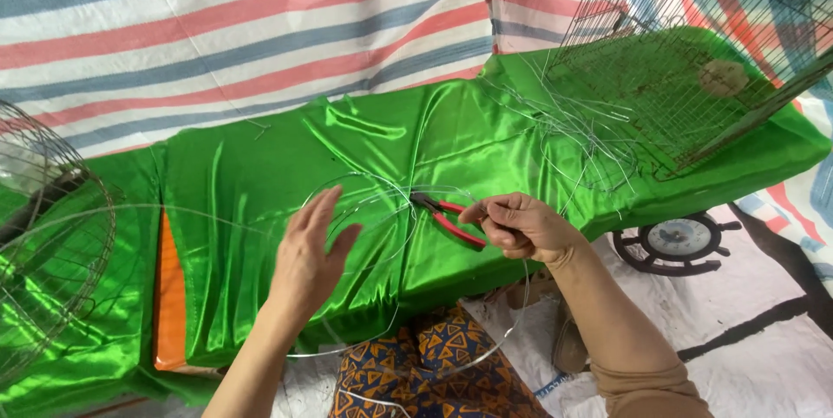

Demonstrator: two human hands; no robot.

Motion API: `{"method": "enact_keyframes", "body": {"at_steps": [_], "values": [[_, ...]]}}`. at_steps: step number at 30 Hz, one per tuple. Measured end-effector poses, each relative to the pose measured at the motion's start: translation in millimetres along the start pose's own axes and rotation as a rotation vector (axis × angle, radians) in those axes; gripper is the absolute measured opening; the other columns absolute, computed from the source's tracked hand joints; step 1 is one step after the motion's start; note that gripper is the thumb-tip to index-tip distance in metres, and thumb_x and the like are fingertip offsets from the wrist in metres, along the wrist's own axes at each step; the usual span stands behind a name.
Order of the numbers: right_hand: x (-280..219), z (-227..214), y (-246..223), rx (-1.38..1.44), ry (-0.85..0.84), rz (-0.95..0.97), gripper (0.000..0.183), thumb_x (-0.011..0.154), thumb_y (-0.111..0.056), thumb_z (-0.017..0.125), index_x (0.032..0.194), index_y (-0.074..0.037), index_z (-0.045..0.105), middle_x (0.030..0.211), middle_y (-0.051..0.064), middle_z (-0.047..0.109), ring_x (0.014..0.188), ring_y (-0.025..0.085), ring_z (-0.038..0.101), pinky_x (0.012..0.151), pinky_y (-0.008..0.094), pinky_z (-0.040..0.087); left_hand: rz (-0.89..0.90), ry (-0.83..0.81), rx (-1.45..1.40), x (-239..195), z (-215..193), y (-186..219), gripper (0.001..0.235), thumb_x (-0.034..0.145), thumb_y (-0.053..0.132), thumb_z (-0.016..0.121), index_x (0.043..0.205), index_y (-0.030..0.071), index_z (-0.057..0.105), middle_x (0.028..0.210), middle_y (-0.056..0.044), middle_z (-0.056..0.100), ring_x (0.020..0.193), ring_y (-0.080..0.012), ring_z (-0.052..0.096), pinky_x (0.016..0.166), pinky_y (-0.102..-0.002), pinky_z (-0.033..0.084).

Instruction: The person bends metal wire into circular loops and secures the ends using pliers on a fabric-covered work surface.

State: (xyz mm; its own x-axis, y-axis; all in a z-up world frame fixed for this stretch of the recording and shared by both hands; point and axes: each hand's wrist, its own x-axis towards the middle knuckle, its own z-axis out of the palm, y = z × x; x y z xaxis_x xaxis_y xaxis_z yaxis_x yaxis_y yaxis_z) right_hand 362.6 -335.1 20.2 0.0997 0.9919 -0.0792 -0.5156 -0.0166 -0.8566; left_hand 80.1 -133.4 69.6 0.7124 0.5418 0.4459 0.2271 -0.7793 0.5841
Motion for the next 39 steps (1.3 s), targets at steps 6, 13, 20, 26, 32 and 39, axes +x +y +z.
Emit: {"method": "enact_keyframes", "body": {"at_steps": [6, 13, 20, 26, 32, 39], "values": [[9, 1, 2, 0.02, 0.098, -0.026, 0.033, 0.106, -0.021, 0.052, 0.126, 0.001, 0.067, 0.057, 0.009, 0.056, 0.033, 0.001, 0.029, 0.027, 0.013, 0.023, -0.196, -0.072, -0.093, -7, 41, -44, 0.028, 0.103, 0.029, 0.058, 0.125, 0.024, 0.074, 0.069, -0.009, 0.073, 0.072, -0.0347, 0.073, 0.07, -0.047, 0.056], [14, -11, 6, -0.366, 0.23, -0.155, 0.033, 0.104, -0.012, 0.054, 0.13, 0.007, 0.062, 0.077, 0.017, 0.072, 0.054, 0.011, 0.062, 0.046, 0.023, 0.053, -0.465, -0.015, -0.274, -17, 22, -41, 0.022, 0.105, 0.024, 0.056, 0.11, 0.019, 0.077, 0.055, -0.008, 0.062, 0.046, -0.0191, 0.055, 0.05, -0.032, 0.049], [21, -4, 7, -0.48, 0.285, -0.247, 0.036, 0.102, -0.01, 0.059, 0.136, 0.002, 0.062, 0.09, 0.019, 0.073, 0.065, 0.017, 0.069, 0.054, 0.03, 0.062, -0.581, -0.1, -0.569, -26, 12, -47, 0.028, 0.109, 0.02, 0.047, 0.113, 0.008, 0.072, 0.051, -0.01, 0.057, 0.033, -0.0167, 0.053, 0.035, -0.026, 0.042], [26, 23, 31, -0.817, 0.248, -0.362, 0.019, 0.1, -0.007, 0.062, 0.113, -0.001, 0.074, 0.071, 0.011, 0.069, 0.058, 0.011, 0.057, 0.054, 0.025, 0.053, -0.601, -0.389, -0.446, -44, 26, -35, 0.034, 0.105, 0.025, 0.048, 0.119, 0.005, 0.072, 0.054, -0.01, 0.065, 0.046, -0.0195, 0.066, 0.048, -0.031, 0.054], [26, 41, 63, -0.963, 0.191, -0.37, 0.019, 0.101, -0.013, 0.061, 0.113, -0.007, 0.075, 0.068, 0.007, 0.07, 0.06, 0.014, 0.061, 0.062, 0.029, 0.055, -0.423, -0.169, -0.16, -60, 35, -17, 0.026, 0.099, 0.031, 0.062, 0.118, 0.023, 0.077, 0.09, -0.013, 0.079, 0.088, -0.0384, 0.076, 0.076, -0.05, 0.059], [32, 47, 87, -1.063, 0.283, -0.577, 0.012, 0.097, -0.006, 0.066, 0.105, -0.005, 0.075, 0.083, 0.012, 0.072, 0.076, 0.023, 0.072, 0.069, 0.036, 0.059, -0.436, -0.168, -0.25, -67, 37, -13, 0.026, 0.1, 0.02, 0.058, 0.113, 0.012, 0.079, 0.108, -0.015, 0.079, 0.106, -0.0407, 0.072, 0.088, -0.052, 0.058]]}}
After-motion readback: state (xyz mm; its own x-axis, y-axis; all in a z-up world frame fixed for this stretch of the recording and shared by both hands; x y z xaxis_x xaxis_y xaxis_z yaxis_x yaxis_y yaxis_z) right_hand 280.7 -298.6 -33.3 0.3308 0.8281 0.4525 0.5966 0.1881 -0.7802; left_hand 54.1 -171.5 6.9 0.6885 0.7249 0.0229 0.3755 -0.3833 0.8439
